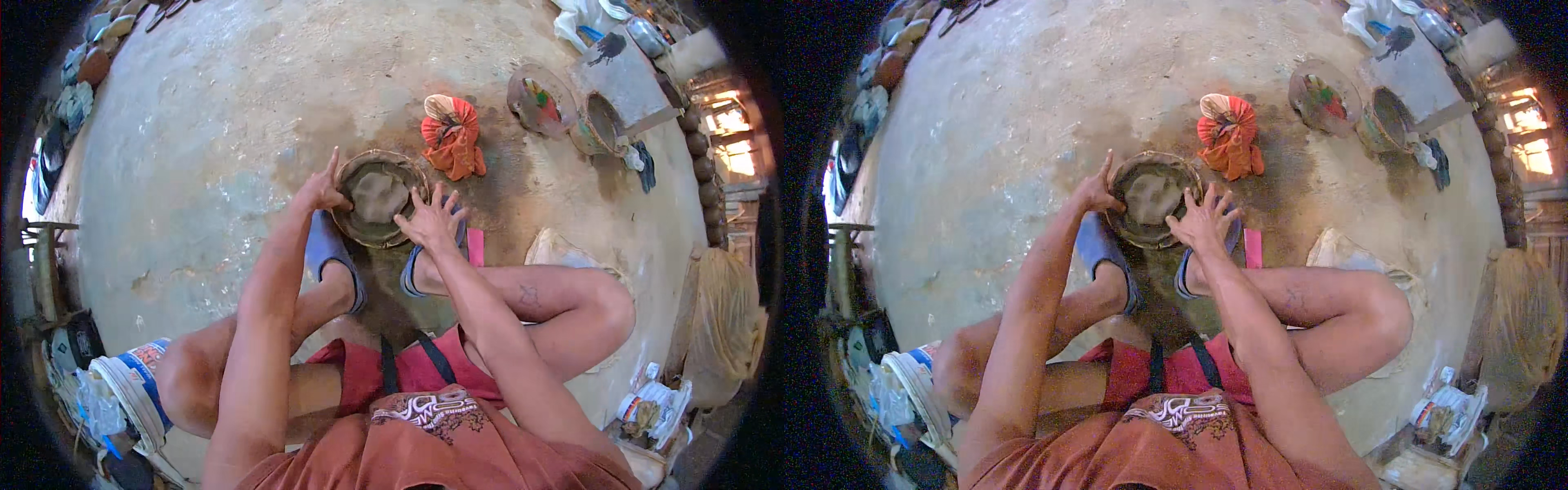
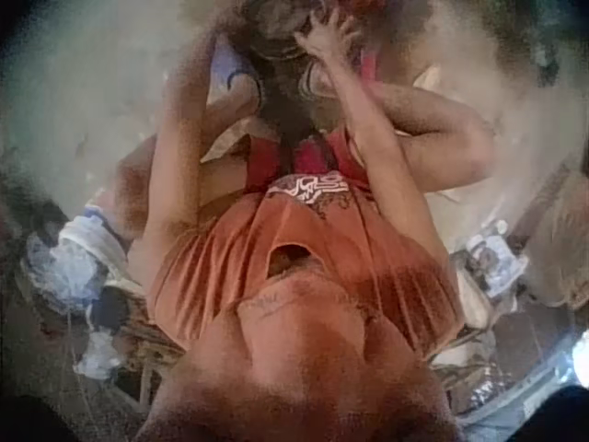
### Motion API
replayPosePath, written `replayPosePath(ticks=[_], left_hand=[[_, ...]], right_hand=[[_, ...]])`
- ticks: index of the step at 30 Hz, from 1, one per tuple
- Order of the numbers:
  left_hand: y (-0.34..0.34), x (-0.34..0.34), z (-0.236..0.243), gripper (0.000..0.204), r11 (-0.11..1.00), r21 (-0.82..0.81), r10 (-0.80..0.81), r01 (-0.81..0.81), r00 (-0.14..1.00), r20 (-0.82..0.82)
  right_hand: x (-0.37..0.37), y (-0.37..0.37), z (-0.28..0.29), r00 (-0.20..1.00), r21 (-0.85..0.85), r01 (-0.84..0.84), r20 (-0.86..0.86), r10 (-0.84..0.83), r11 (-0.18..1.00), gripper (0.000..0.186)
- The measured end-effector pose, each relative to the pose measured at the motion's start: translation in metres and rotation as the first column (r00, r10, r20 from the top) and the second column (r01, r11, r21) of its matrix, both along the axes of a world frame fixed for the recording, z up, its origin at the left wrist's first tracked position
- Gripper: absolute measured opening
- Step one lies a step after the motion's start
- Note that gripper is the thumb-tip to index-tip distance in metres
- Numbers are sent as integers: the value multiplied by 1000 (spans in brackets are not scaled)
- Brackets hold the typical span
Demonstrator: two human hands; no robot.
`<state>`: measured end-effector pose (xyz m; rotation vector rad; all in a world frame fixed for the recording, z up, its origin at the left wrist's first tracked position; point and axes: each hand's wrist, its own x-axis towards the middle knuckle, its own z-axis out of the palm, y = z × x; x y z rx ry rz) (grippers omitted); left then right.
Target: The person shapes a damp clay base inside a wooden hoop by hand and with a red tool, then picks up the hoop and turns around.
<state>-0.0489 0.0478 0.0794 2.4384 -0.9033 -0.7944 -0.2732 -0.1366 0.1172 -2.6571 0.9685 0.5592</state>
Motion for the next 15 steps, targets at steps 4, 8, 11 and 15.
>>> replayPosePath(ticks=[4, 8, 11, 15], left_hand=[[4, 12, -4, 149, 994, -15, 106, -111, 975, -195], [8, 9, -15, 141, 981, 91, 183, -169, 968, -171], [-1, -3, -15, 142, 974, 78, 222, -212, 963, -151], [24, -14, -25, 136, 944, -2, 327, -329, 939, -106]], right_hand=[[23, -4, 7, 985, 57, -23, -172, 32, 998, 102], [40, -3, 21, 950, 154, -68, -292, 111, 986, 114], [41, -50, 2, 945, 176, -230, -195, 262, 957, 111], [34, -30, -12, 950, 449, 109, 216, -226, 887, 113]])
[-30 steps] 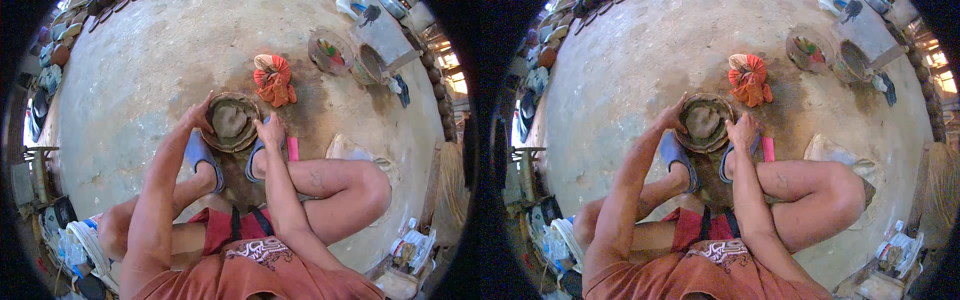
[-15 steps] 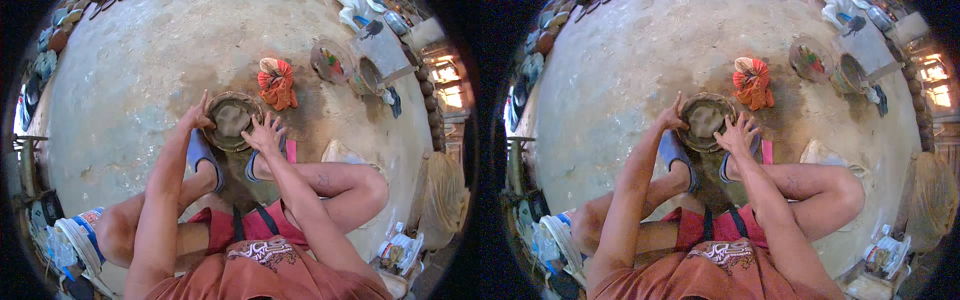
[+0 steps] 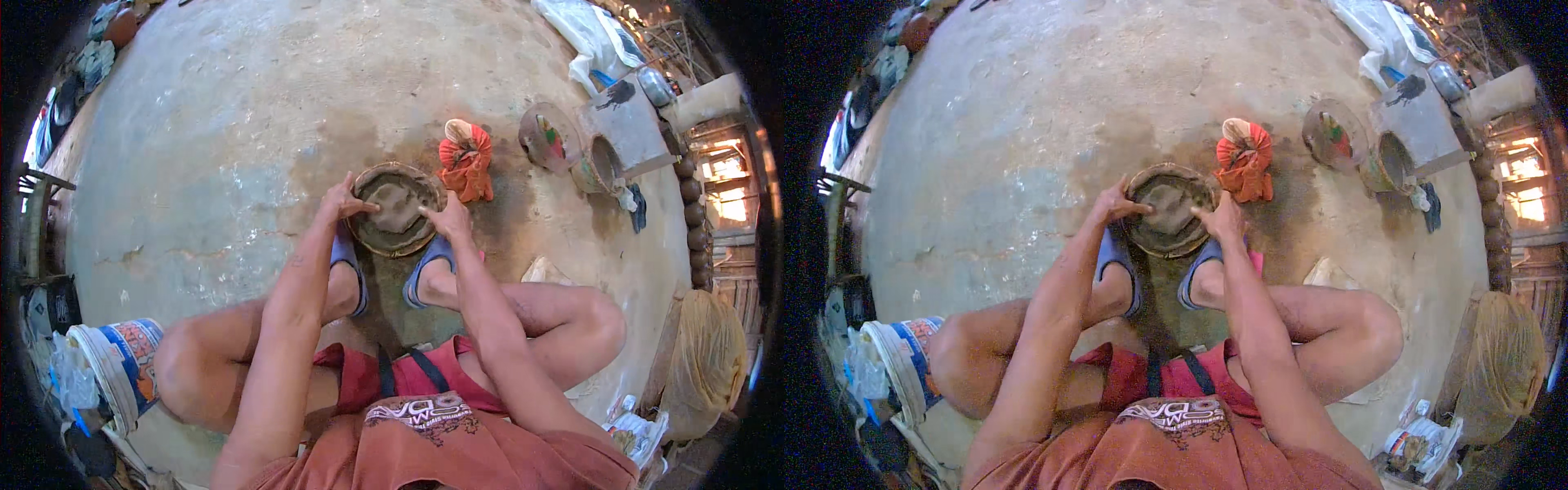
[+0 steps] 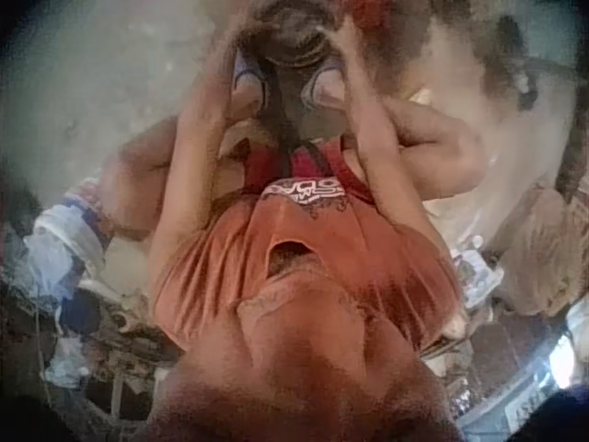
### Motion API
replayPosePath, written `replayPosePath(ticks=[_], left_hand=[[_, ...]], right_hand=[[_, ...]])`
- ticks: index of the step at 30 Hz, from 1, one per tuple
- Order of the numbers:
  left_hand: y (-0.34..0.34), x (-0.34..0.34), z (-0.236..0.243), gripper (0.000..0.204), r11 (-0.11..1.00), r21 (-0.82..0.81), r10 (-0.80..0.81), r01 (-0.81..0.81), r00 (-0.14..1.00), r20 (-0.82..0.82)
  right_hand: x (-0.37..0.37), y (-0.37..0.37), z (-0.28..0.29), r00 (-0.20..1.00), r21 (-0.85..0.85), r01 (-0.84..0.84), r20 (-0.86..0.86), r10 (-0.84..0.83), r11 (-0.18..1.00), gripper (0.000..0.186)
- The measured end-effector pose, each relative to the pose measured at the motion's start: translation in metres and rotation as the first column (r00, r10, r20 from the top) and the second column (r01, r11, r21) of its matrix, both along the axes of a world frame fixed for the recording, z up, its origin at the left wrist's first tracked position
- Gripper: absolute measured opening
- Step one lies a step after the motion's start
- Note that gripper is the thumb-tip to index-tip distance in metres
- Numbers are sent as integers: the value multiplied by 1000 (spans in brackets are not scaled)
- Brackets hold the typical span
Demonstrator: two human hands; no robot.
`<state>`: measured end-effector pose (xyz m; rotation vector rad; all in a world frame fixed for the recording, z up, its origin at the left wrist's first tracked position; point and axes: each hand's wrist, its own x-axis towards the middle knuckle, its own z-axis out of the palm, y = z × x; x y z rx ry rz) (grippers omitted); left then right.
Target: The person shapes a damp clay base inside a wooden hoop by hand and with a red tool, then picks up the hoop and turns around.
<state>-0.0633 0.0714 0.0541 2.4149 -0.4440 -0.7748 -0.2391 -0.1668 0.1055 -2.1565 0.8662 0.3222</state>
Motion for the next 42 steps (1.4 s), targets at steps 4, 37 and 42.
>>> replayPosePath(ticks=[4, 37, 42], left_hand=[[-27, -20, 8, 124, 991, 133, -26, 20, 999, 48], [-69, -10, 11, 80, 983, 17, 176, -184, 962, 207], [-74, -8, 3, 76, 960, 53, 263, -275, 951, 163]], right_hand=[[1, -14, -12, 999, -290, 1, -30, -11, 957, 101], [76, -10, -36, 999, -325, 3, 37, 10, 946, 103], [99, -3, -11, 990, -299, 0, -132, -41, 954, 99]])
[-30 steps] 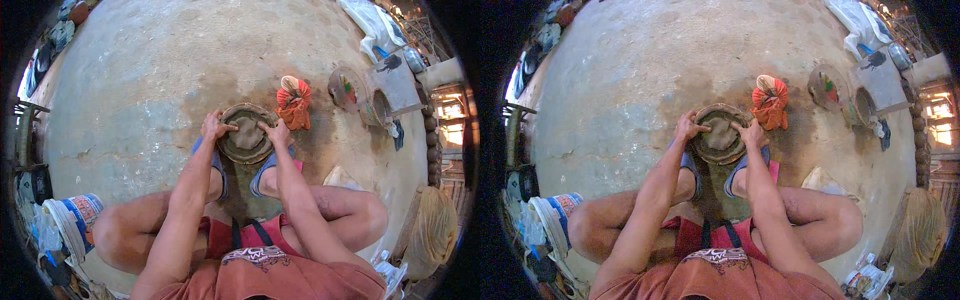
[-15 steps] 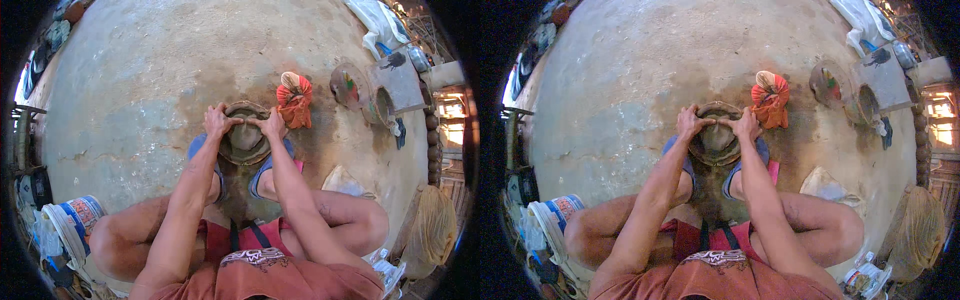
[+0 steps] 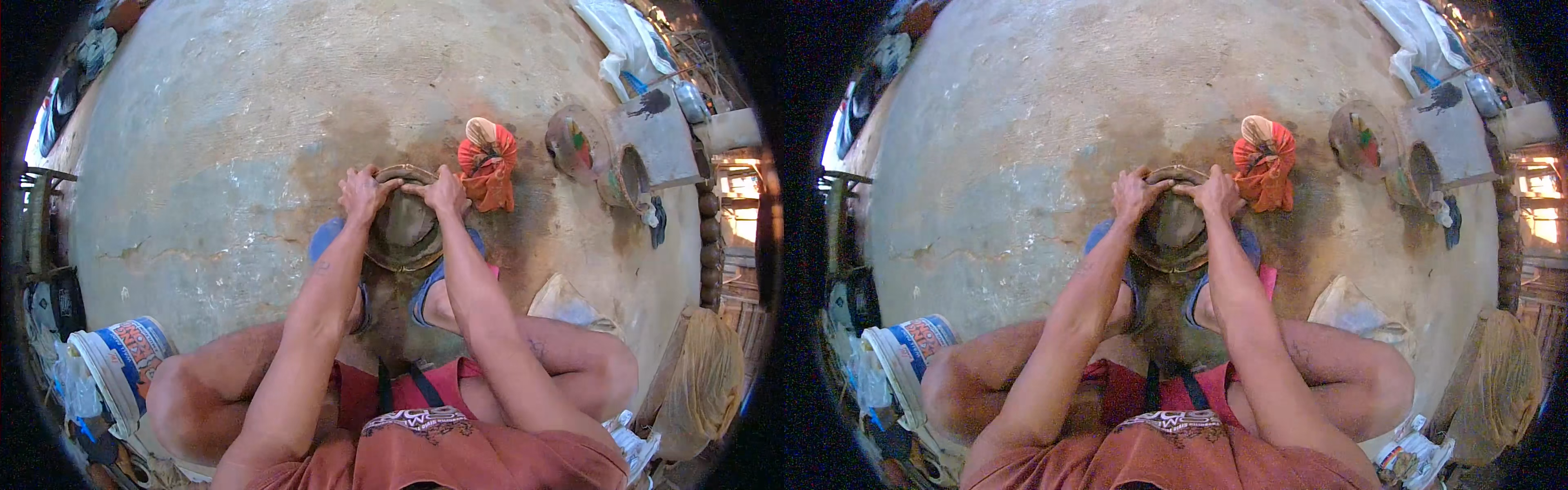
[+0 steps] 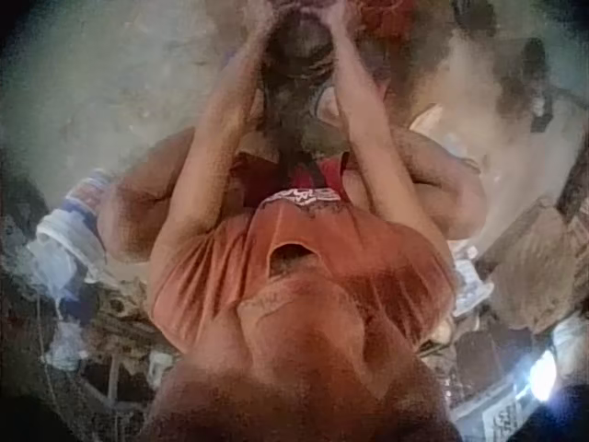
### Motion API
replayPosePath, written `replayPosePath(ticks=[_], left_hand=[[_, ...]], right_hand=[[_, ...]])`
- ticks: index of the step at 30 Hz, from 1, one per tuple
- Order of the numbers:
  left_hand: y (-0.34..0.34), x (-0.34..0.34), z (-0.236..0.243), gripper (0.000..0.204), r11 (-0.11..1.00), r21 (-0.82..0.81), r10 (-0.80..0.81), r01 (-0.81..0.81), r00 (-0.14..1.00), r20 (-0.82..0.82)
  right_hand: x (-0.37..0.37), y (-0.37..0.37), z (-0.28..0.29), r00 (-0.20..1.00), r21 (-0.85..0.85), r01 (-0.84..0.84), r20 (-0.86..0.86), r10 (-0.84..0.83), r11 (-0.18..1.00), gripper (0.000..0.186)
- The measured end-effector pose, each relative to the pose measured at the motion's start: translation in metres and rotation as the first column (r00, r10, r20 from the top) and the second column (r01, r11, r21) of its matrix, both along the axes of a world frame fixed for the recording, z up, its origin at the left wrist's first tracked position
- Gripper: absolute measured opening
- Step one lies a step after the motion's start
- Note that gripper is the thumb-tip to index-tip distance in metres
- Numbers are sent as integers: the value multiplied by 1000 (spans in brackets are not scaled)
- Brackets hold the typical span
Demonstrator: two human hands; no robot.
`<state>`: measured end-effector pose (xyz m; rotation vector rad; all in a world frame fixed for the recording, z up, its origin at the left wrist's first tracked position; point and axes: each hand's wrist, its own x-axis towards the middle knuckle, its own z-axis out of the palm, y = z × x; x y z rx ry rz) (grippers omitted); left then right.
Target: The person shapes a damp clay base inside a wooden hoop by hand and with a red tool, then picks up the hoop and turns around.
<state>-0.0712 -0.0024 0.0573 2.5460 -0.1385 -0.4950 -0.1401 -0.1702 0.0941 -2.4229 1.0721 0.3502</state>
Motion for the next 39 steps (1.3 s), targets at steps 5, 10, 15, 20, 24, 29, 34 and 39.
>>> replayPosePath(ticks=[5, 10, 15, 20, 24, 29, 34, 39], left_hand=[[3, 3, -10, 87, 997, 32, -70, 70, 997, 11], [43, 9, -28, 69, 939, -320, -181, 128, 973, -141], [50, 4, -32, 53, 961, -271, 33, -57, 995, -94], [36, 0, 3, 58, 971, -237, -28, -10, 987, -157], [40, -10, 9, 85, 914, -403, -93, -48, 942, -323], [42, -23, 5, 101, 989, -115, -92, 90, 996, -19], [50, -4, -1, 87, 958, -276, -117, 81, 986, -118], [43, -5, 2, 63, 944, -251, -226, 217, 974, -9]], right_hand=[[3, -20, -8, 997, 19, -77, 3, 77, 997, 99], [-11, -30, -23, 987, 147, -77, 151, 54, 986, 87], [-7, -13, -9, 991, 80, -55, 125, 45, 995, 81], [-21, -44, -15, 968, 393, -136, 250, 36, 909, 86], [-32, -31, -16, 923, 48, -333, 220, 315, 942, 119], [-23, -1, 8, 941, -63, -322, 89, 327, 945, 126], [8, 10, 23, 985, -111, -171, -18, 170, 979, 110], [17, -26, -2, 926, -55, -361, 94, 365, 931, 114]])
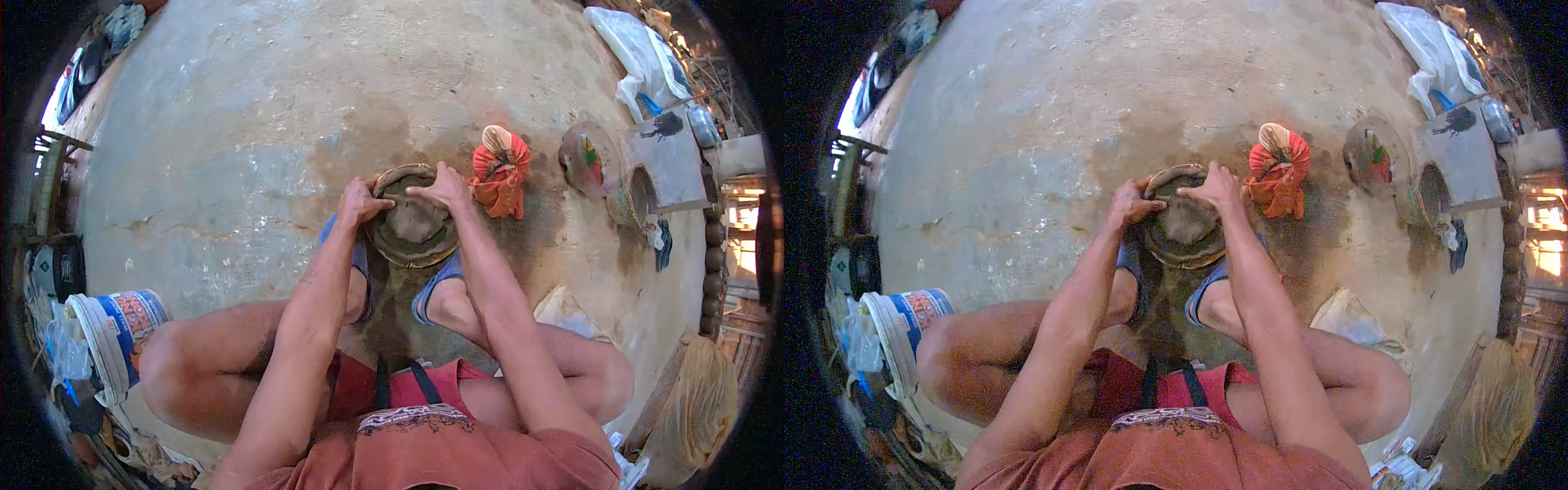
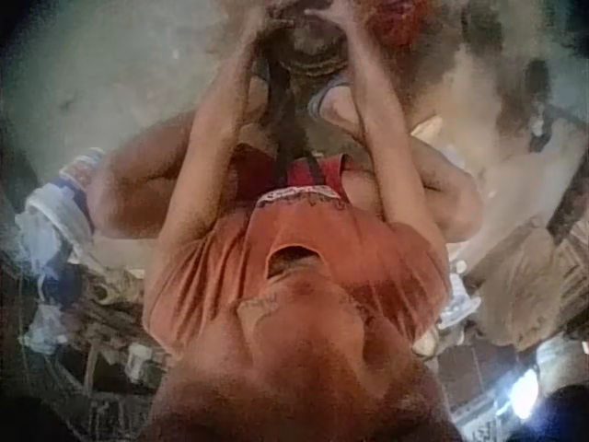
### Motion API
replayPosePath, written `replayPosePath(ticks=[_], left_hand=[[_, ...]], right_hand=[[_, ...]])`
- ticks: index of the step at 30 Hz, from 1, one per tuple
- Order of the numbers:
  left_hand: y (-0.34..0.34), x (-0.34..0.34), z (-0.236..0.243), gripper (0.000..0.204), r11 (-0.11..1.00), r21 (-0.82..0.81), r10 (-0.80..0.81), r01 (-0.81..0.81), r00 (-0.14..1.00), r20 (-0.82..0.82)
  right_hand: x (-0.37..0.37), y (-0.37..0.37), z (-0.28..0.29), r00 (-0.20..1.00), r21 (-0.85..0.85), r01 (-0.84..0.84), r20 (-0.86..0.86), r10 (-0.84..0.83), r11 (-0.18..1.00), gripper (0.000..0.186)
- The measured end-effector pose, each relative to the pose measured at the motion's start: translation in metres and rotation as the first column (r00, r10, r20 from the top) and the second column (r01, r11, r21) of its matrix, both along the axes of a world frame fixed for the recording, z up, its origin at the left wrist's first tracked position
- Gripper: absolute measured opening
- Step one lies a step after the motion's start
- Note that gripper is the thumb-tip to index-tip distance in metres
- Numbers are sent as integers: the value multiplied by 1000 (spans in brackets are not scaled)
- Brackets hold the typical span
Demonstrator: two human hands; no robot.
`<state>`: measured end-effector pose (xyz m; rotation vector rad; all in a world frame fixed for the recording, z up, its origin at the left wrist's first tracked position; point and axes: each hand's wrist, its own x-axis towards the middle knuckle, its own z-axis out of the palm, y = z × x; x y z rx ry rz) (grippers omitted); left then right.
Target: The person shapes a damp clay base inside a wooden hoop by hand and with a red tool, then picks up the hoop and turns around.
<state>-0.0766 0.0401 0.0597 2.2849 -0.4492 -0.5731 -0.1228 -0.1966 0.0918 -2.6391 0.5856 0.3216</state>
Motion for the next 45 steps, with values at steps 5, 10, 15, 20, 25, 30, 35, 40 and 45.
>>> replayPosePath(ticks=[5, 10, 15, 20, 25, 30, 35, 40, 45], left_hand=[[55, 17, -22, 57, 985, -166, -14, -49, 934, -358], [29, 20, -25, 45, 987, 1, -155, 160, 957, -244], [46, 27, -42, 50, 961, 87, -249, 264, 956, -153], [32, 9, -29, 49, 982, 47, -167, 184, 957, -239], [43, 15, -28, 49, 982, -10, -185, 188, 959, -216], [38, 11, -13, 48, 989, -41, -147, 141, 957, -251], [34, 9, -6, 47, 958, 23, -272, 285, 933, -236], [43, 13, -17, 47, 924, 76, -373, 374, 927, -25], [18, -2, -6, 53, 994, 21, -98, 107, 962, -253]], right_hand=[[-14, 49, 20, 946, -148, -318, 22, 324, 937, 132], [16, 59, 23, 939, -166, -343, -73, 336, 924, 120], [35, 82, 25, 916, -130, -357, -245, 319, 925, 124], [17, 55, 17, 877, -92, -451, -230, 421, 888, 142], [7, 97, 23, 951, -201, -298, -146, 272, 933, 148], [0, 97, 31, 947, -231, -318, -132, 294, 920, 150], [-39, 84, 26, 990, -274, -122, -108, 95, 954, 149], [-76, 107, 24, 988, -340, -138, 11, 151, 930, 135], [-101, 98, 19, 991, -345, -129, -20, 131, 930, 128]])
